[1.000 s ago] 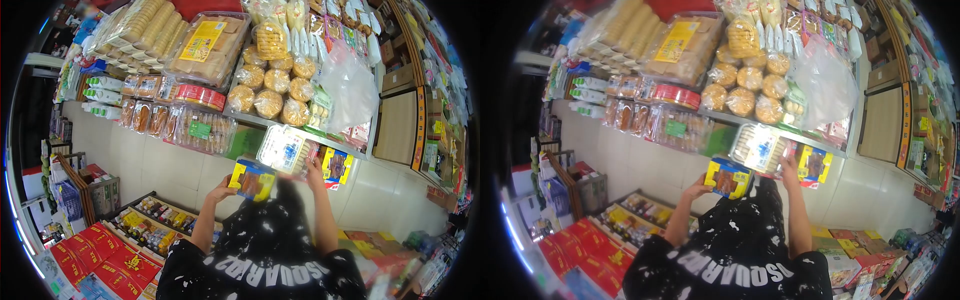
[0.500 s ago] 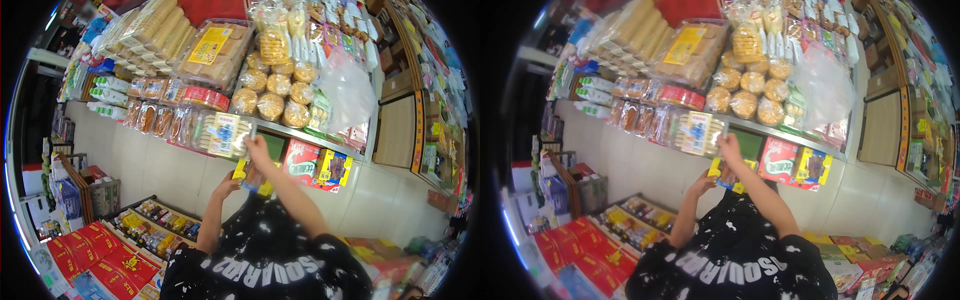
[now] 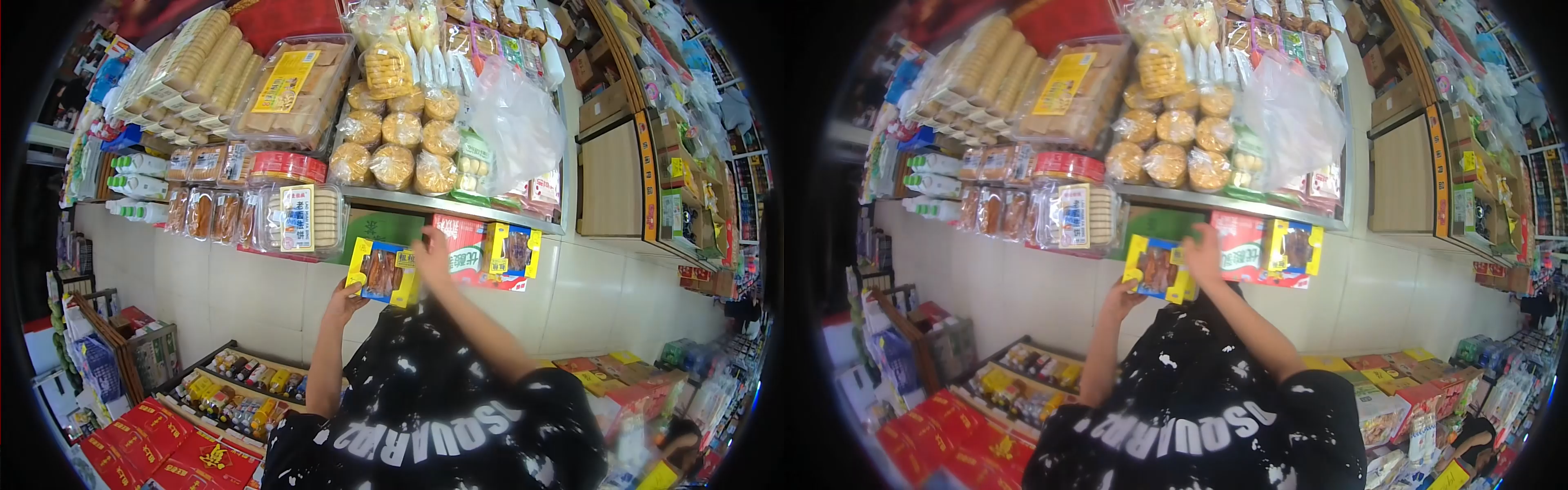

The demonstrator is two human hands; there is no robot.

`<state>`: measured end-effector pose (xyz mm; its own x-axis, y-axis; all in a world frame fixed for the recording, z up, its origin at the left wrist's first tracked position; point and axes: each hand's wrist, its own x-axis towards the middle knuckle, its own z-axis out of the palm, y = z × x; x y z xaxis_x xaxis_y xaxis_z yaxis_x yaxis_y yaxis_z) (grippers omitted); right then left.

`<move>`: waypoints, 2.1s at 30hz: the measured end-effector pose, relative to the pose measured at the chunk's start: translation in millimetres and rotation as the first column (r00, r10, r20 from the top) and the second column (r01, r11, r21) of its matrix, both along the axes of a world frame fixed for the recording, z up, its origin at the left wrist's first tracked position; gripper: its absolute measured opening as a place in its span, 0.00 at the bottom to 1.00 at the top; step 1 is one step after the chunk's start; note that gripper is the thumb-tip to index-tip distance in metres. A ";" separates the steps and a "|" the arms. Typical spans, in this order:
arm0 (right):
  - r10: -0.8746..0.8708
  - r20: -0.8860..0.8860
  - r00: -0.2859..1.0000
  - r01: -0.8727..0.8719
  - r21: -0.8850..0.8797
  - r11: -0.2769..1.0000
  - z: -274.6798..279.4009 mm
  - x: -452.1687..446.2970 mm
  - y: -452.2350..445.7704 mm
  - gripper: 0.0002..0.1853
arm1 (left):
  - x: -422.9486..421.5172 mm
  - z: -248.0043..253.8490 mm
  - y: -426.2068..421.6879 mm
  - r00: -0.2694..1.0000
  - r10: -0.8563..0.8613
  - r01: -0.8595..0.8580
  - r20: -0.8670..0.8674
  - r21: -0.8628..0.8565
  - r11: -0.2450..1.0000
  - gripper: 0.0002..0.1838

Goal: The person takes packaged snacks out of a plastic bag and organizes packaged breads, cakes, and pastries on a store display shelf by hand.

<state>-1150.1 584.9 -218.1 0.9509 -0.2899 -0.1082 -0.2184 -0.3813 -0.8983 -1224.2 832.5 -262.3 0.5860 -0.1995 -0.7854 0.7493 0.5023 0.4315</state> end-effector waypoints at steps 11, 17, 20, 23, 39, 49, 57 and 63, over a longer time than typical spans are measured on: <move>0.257 -0.256 0.932 -0.164 0.336 0.927 -37.6 -32.4 -2.4 0.40 | 18.9 -14.7 -14.5 0.998 0.023 -0.018 0.066 -0.076 0.997 0.34; 0.071 -0.313 0.947 -0.116 -0.126 0.985 -27.1 -16.0 10.9 0.41 | 49.1 13.7 -29.3 0.965 -0.215 0.136 0.151 0.416 0.899 0.34; 0.061 -0.297 0.953 -0.103 -0.128 0.986 -35.9 -20.0 12.1 0.43 | 48.4 23.1 -49.4 0.911 -0.332 0.168 0.244 0.515 0.840 0.33; -0.028 -0.299 0.954 0.021 -0.026 0.999 -30.6 -19.2 9.8 0.38 | 47.3 27.8 -72.1 0.923 -0.292 0.107 0.252 0.561 0.821 0.33; 0.037 -0.453 0.891 0.309 0.663 0.682 26.5 -55.0 -178.3 0.23 | 1.1 109.9 -218.1 0.808 -0.375 0.239 0.454 0.329 0.913 0.48; -0.243 -0.491 0.837 0.493 0.480 0.726 24.9 -80.8 -312.7 0.20 | 18.6 49.2 -365.3 0.782 -0.445 0.444 0.437 0.111 0.889 0.40; -0.208 -0.470 0.858 0.456 0.508 0.731 -22.2 -80.2 -343.9 0.29 | 19.3 4.4 -395.1 0.914 -0.239 0.146 0.329 0.283 0.948 0.41; 0.002 -0.397 0.918 0.310 0.720 0.620 -48.3 -85.3 -348.0 0.29 | 24.9 -31.1 -394.4 0.923 -0.272 0.240 0.274 0.143 0.960 0.35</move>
